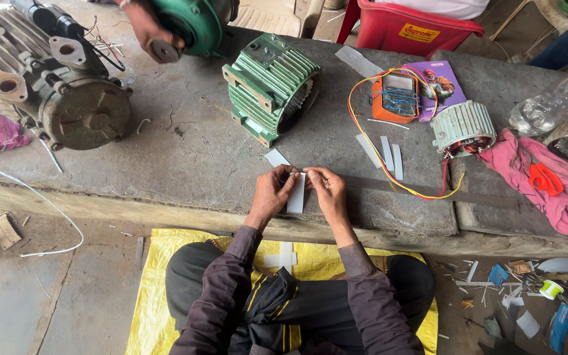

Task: The person sits on a mat and repeatedly folds small white rectangular strips of material by hand. They handle the strips one at a time, folding them into smaller shapes and stacking them on the floor. A green electric motor and other workshop items are visible nearby.

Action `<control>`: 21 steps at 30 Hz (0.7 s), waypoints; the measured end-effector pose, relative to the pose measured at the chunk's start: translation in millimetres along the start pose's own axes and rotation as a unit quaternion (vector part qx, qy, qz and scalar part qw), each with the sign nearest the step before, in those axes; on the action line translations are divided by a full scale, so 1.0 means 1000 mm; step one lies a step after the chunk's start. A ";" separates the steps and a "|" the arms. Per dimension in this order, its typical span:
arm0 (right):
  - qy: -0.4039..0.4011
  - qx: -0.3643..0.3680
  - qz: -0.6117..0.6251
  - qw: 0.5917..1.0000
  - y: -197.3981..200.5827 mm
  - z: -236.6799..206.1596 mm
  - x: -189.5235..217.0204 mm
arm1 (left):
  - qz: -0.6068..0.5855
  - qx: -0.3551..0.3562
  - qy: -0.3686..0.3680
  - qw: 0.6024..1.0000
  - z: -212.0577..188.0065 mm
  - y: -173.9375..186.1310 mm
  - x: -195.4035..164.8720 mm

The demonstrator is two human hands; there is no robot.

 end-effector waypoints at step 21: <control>0.009 0.014 -0.026 1.000 -0.003 0.003 -0.003 | -0.006 -0.015 -0.017 1.000 -0.001 0.001 -0.003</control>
Point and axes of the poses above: each hand's wrist, its own z-axis towards the middle knuckle, its own y-axis out of the back of the hand, x = y × z, the point moved 4 cm from there along z, towards the middle knuckle, and after that the axes turned 10 degrees about -x, right-handed, at the moved point
